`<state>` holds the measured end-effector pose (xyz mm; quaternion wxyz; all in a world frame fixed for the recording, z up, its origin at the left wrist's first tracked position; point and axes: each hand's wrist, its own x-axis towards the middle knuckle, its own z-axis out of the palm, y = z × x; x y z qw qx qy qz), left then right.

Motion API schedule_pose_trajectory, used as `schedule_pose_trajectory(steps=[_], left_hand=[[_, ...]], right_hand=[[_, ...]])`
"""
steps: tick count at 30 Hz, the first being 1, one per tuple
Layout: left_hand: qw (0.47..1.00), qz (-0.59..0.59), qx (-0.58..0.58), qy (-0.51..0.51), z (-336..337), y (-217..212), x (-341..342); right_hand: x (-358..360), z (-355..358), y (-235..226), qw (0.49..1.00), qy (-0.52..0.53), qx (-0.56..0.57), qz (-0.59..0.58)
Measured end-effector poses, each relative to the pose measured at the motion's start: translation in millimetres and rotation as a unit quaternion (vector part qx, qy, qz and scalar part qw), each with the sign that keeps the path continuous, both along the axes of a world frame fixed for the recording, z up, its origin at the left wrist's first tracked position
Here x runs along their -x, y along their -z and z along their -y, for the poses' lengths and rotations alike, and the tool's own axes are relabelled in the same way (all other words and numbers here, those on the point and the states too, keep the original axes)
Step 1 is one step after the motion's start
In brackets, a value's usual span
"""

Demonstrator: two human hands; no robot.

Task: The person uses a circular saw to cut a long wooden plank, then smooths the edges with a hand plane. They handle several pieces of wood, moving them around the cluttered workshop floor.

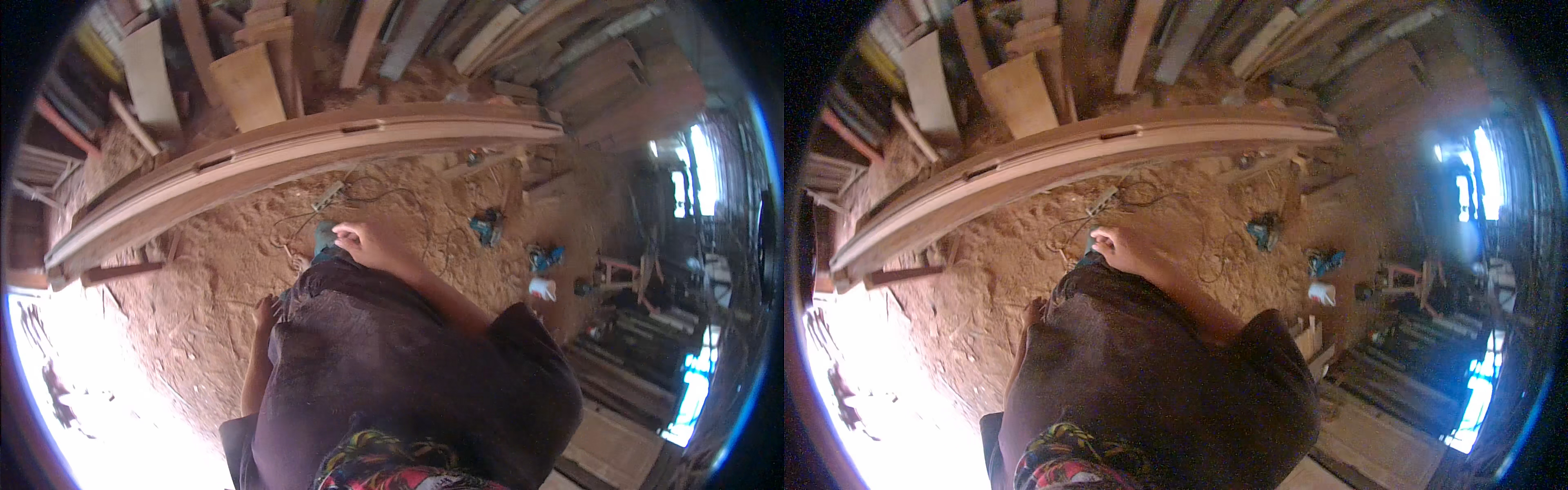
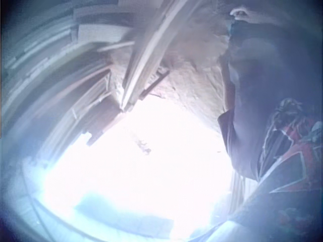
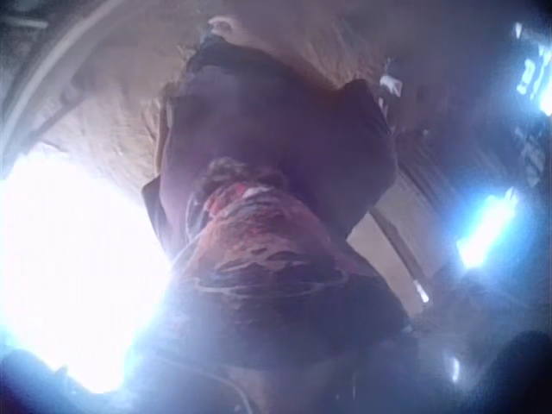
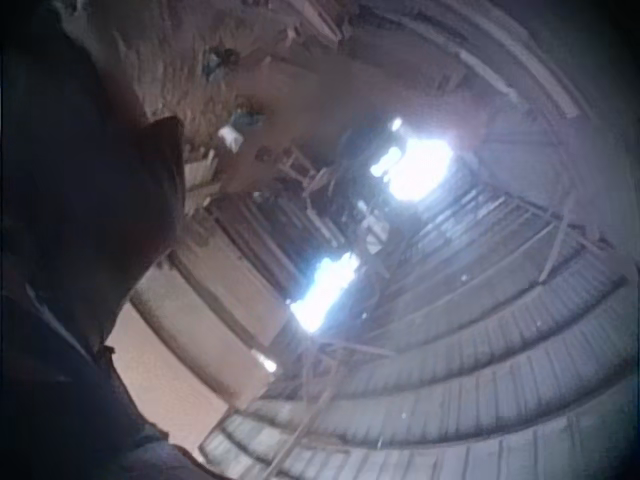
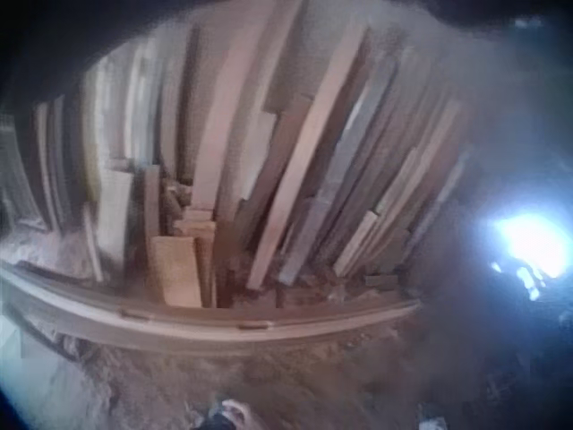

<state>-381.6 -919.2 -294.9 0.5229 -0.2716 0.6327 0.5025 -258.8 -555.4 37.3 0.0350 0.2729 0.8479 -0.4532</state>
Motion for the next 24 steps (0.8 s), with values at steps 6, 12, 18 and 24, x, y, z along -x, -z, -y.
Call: schedule_pose_trajectory(steps=[6,12,18,24], left_hand=[[0.998,-0.001,-0.062,-0.027,-46,-42,33],[0.993,-0.011,-0.088,0.077,-96,-25,39],[0.953,-0.184,-0.231,0.063,-155,-30,62],[0.906,-0.28,-0.112,-0.297,-292,-184,93]], right_hand=[[-32,-37,10,0.996,0.073,-0.026,-0.05],[-71,-78,28,0.987,0.136,-0.036,-0.078],[-93,-155,18,0.979,0.188,-0.055,-0.062],[-93,-280,-2,0.951,0.21,-0.165,-0.155]])
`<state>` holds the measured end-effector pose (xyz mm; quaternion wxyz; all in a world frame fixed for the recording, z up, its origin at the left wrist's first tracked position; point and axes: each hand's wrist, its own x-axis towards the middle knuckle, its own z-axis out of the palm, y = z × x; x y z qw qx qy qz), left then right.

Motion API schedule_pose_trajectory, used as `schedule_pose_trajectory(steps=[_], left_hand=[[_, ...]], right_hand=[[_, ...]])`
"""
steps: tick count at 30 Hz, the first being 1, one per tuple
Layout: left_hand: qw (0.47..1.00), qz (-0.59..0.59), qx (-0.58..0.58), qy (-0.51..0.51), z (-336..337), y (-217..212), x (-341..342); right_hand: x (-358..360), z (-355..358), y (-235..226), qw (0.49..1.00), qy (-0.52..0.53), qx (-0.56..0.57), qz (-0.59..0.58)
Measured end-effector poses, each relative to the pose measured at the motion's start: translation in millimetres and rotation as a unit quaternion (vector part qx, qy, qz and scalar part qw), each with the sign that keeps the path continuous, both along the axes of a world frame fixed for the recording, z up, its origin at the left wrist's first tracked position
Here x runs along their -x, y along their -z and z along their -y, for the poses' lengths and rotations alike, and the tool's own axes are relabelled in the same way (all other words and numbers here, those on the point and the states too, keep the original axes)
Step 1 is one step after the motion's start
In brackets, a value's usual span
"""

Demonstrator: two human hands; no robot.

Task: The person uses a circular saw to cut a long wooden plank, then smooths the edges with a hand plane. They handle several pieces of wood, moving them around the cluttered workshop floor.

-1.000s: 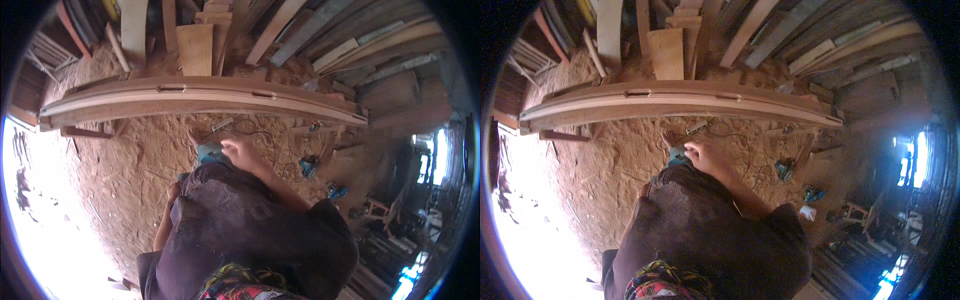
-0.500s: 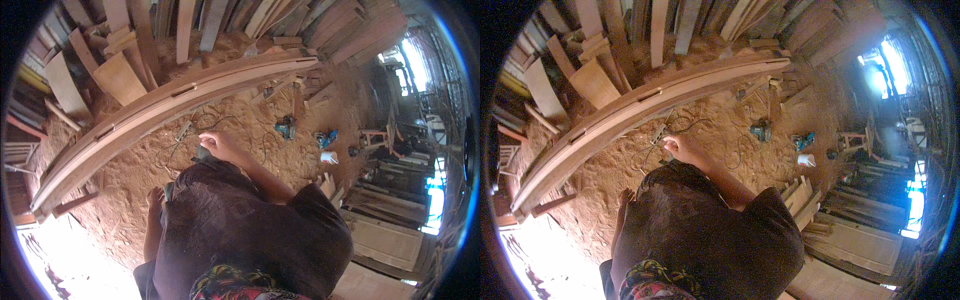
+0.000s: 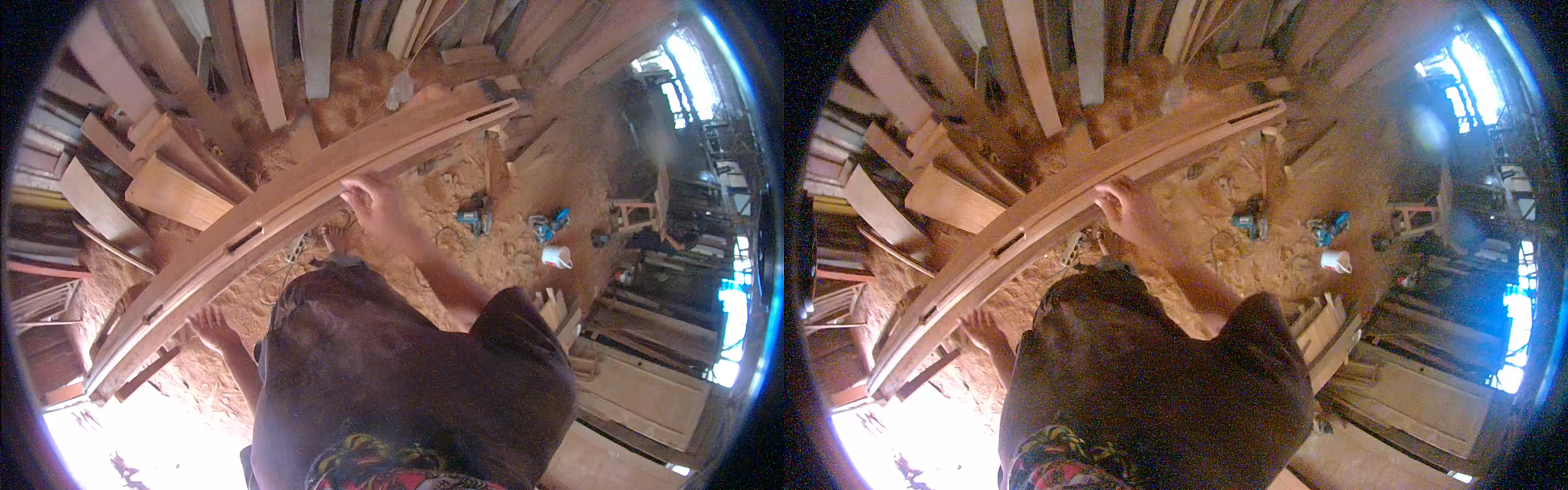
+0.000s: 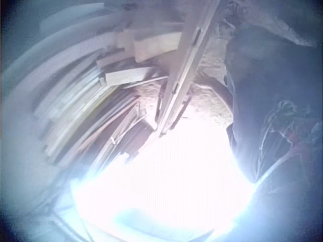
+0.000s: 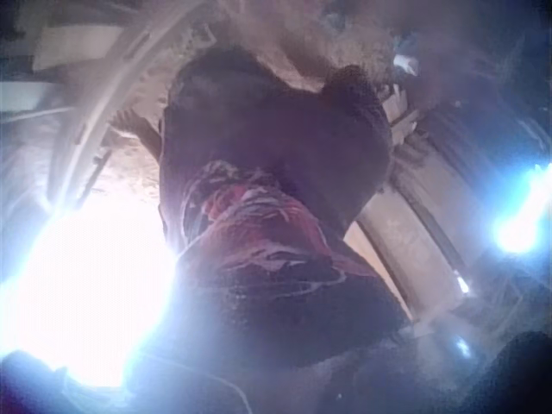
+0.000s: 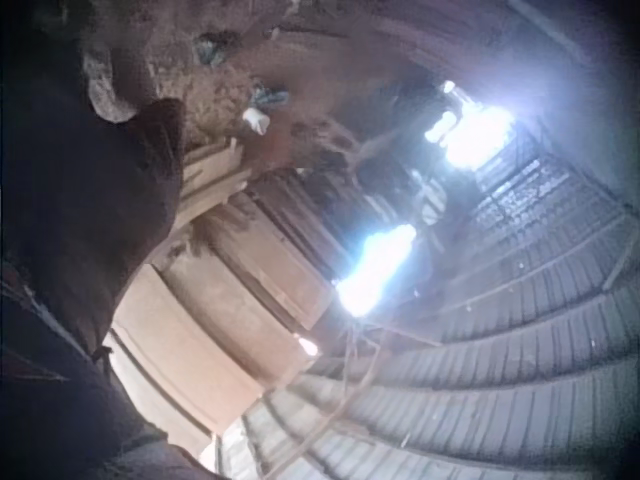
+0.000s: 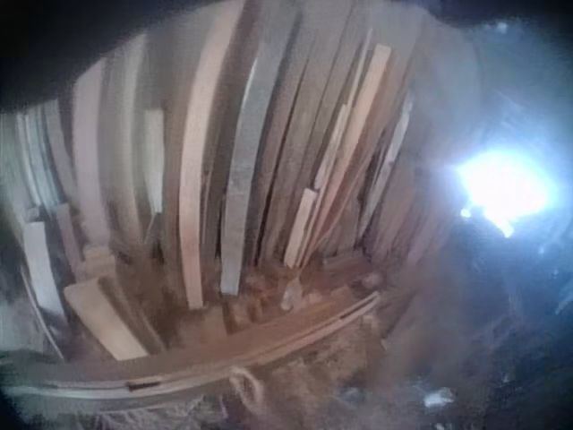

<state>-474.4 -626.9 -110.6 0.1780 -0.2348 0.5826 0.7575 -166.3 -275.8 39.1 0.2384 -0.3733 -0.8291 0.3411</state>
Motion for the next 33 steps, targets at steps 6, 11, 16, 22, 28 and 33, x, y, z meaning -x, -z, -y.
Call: schedule_pose_trajectory(steps=[6,11,16,22,28,33], left_hand=[[0.982,-0.068,0.166,0.066,-79,-73,24],[0.981,0.004,0.187,0.049,-73,-22,51],[0.973,-0.002,0.227,0.048,-65,-8,56],[0.966,-0.079,0.224,0.1,-46,24,58],[0.96,-0.13,0.249,0.012,-58,15,25],[0.951,-0.149,0.264,-0.055,-101,-21,-5]], right_hand=[[20,-74,19,0.946,-0.184,-0.245,0.11],[25,-73,46,0.945,-0.22,-0.157,0.184],[20,-75,47,0.952,-0.208,-0.139,0.175],[26,-80,43,0.955,-0.206,-0.085,0.194],[37,-83,22,0.947,-0.222,-0.037,0.229],[46,-68,10,0.914,-0.238,0.029,0.328]])
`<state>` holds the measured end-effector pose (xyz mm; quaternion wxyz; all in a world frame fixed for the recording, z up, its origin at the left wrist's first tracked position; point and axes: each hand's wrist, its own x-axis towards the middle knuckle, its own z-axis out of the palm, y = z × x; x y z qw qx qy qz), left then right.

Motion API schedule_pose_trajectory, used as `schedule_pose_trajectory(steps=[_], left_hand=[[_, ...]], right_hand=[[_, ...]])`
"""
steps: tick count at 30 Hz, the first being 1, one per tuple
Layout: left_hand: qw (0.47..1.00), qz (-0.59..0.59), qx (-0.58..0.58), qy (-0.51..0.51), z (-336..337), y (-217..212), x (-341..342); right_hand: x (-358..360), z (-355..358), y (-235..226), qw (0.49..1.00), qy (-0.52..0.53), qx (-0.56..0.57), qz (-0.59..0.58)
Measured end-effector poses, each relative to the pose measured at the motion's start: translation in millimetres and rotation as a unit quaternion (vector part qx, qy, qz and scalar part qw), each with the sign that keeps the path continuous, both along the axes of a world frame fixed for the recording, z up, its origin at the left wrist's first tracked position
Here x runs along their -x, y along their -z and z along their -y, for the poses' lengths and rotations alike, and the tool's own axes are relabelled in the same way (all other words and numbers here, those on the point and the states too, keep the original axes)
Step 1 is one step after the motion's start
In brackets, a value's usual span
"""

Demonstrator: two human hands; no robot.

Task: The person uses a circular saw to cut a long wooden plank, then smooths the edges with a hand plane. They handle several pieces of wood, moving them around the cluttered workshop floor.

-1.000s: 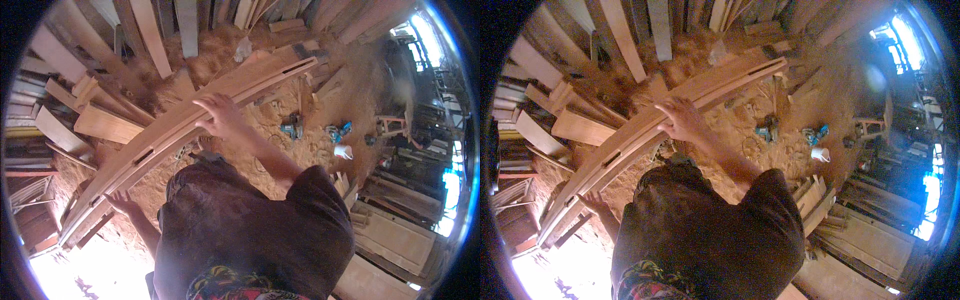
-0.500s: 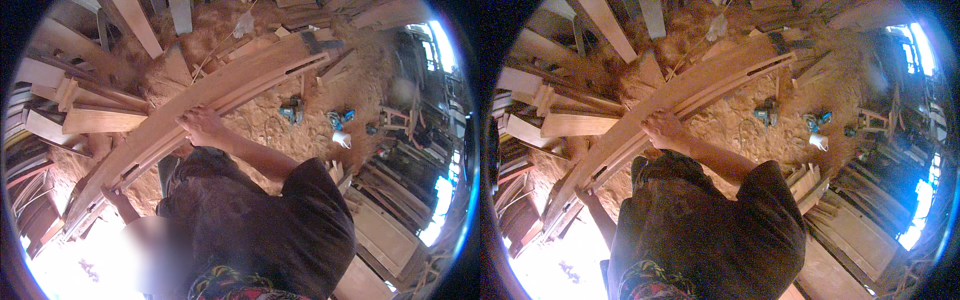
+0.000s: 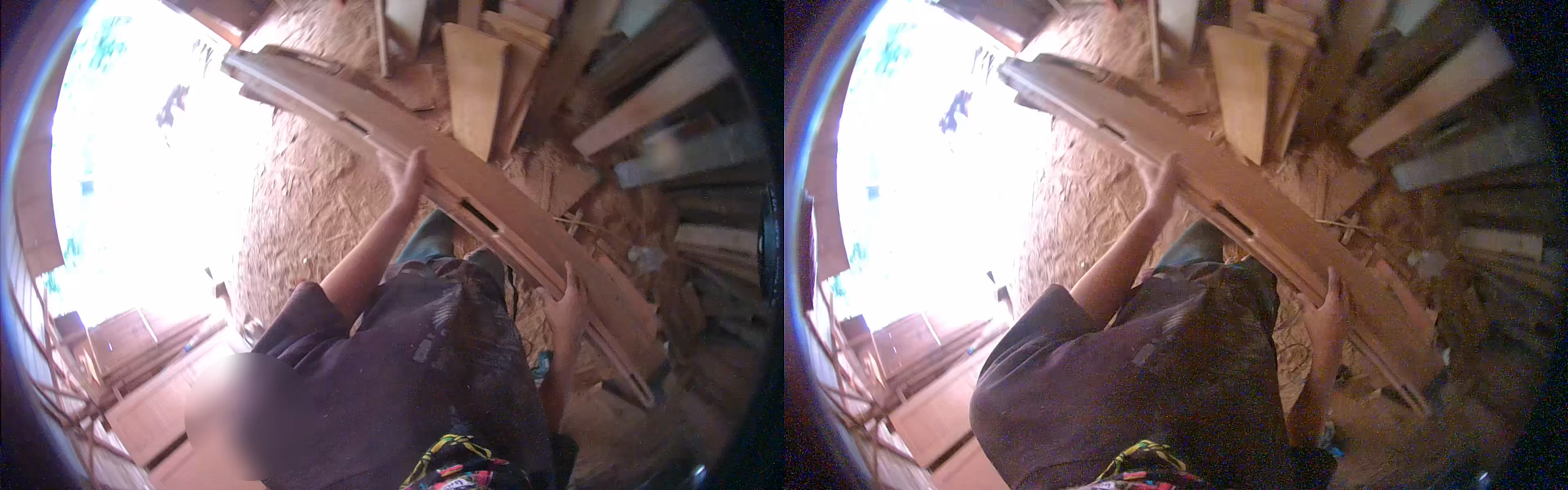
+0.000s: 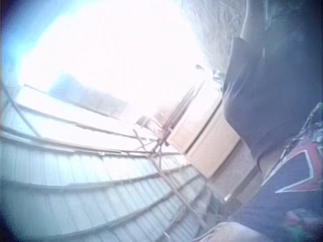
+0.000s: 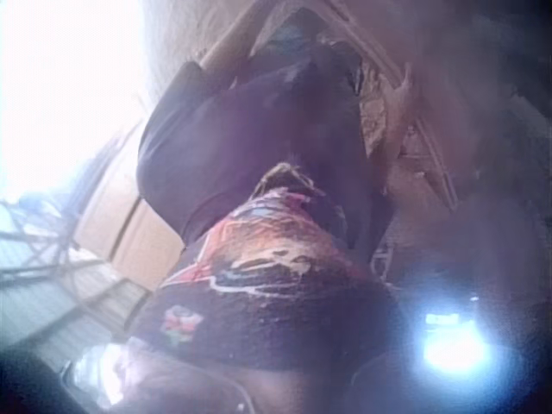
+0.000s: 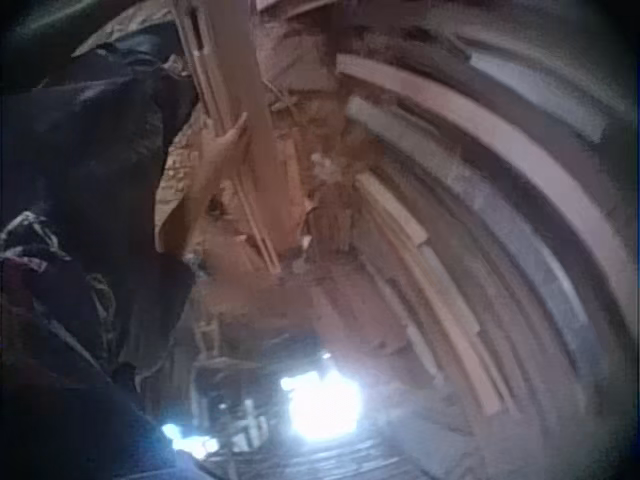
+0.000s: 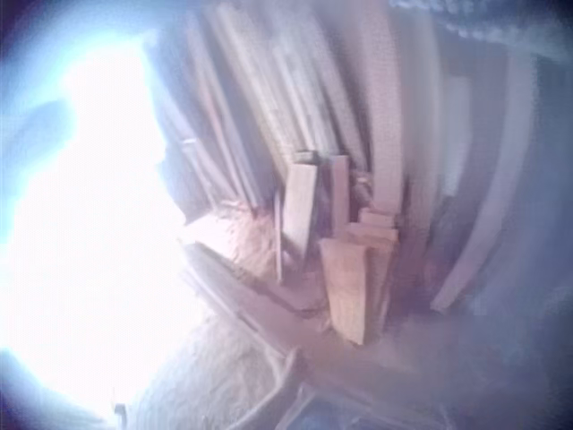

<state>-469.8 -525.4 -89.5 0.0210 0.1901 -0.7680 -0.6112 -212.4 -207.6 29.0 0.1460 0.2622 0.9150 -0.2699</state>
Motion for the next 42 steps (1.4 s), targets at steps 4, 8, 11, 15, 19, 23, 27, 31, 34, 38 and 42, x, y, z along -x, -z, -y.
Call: schedule_pose_trajectory(steps=[4,8,11,15,19,23,27,31,34,38,42], left_hand=[[0.997,0.019,0.069,0.014,-13,-27,-16],[0.997,0.054,0.036,0.051,-12,-44,-2],[0.994,0.048,-0.057,0.083,4,-50,-2],[0.945,0.135,-0.288,0.079,64,-55,5],[0.949,0.163,-0.268,0.04,111,-34,29],[0.964,0.094,-0.248,0.03,169,3,61],[0.943,0.126,-0.302,-0.064,192,-6,101],[0.885,0.079,-0.455,-0.061,204,15,141],[0.795,0.068,-0.597,-0.079,192,21,163],[0.739,0.04,-0.67,-0.058,211,57,169],[0.64,-0.009,-0.767,0.039,179,3,141]], right_hand=[[50,35,-2,0.992,-0.12,0.004,-0.038],[107,70,14,0.988,-0.134,0.057,-0.06],[113,69,27,0.992,-0.102,0.073,0.001],[116,70,19,0.991,-0.084,0.097,0.031],[117,77,14,0.985,-0.03,0.121,0.116],[115,85,-9,0.977,-0.032,0.125,0.17],[100,101,-49,0.985,-0.115,0.004,0.127],[93,128,-89,0.985,-0.1,-0.023,0.138],[84,130,-99,0.981,-0.123,-0.082,0.128],[84,119,-93,0.993,-0.067,-0.052,0.083],[78,100,-104,0.993,-0.066,-0.091,0.02]])
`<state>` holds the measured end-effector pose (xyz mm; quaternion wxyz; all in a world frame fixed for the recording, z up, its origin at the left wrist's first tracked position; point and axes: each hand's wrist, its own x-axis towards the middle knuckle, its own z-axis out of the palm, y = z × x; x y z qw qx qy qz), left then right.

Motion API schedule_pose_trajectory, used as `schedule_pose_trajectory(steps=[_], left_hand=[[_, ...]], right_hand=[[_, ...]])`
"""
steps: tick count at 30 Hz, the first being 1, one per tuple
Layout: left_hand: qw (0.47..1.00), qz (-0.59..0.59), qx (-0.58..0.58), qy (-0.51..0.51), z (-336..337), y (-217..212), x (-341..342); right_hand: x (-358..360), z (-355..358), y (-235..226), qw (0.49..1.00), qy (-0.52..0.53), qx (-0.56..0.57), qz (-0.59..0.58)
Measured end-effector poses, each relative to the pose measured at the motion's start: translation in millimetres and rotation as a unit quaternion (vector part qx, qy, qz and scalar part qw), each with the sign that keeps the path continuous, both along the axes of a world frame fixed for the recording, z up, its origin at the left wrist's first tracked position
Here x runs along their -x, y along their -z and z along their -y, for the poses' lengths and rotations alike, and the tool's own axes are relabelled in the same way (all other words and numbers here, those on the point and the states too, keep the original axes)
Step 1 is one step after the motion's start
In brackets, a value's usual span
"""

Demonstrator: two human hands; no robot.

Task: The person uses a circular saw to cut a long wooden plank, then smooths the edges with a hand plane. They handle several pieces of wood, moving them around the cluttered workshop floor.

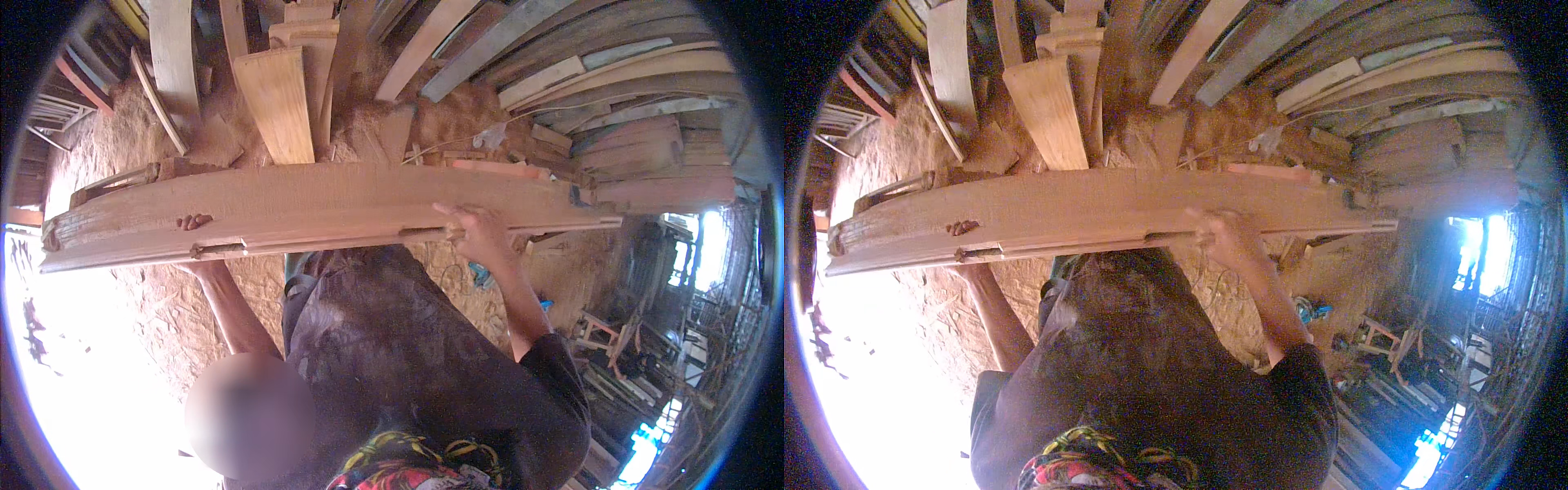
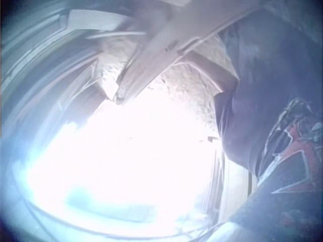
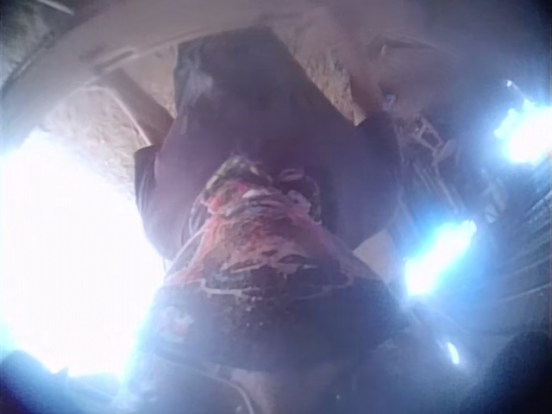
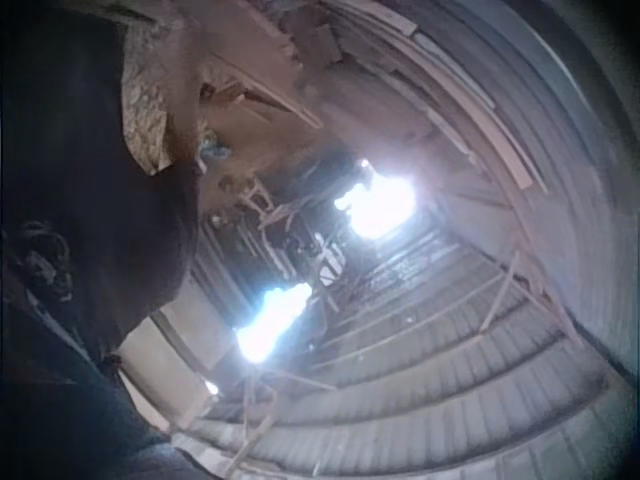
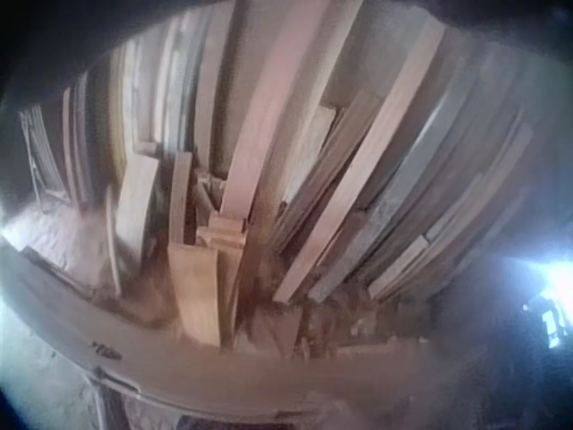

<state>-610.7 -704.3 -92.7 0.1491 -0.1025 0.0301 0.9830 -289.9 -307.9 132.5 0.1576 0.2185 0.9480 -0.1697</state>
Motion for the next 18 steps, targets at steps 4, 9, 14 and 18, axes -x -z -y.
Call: schedule_pose_trajectory(steps=[4,9,14,18], left_hand=[[0.998,-0.024,-0.054,-0.018,7,-7,9],[0.988,-0.143,-0.044,-0.035,82,-45,23],[0.98,-0.193,-0.018,0.054,40,-164,-36],[0.966,-0.236,0.106,-0.023,37,-208,-74]], right_hand=[[11,-15,-1,0.991,-0.026,-0.079,-0.105],[45,-33,-6,0.979,-0.06,-0.058,-0.188],[81,-51,31,0.96,-0.1,0.01,-0.263],[111,-55,62,0.938,-0.142,0.077,-0.307]])
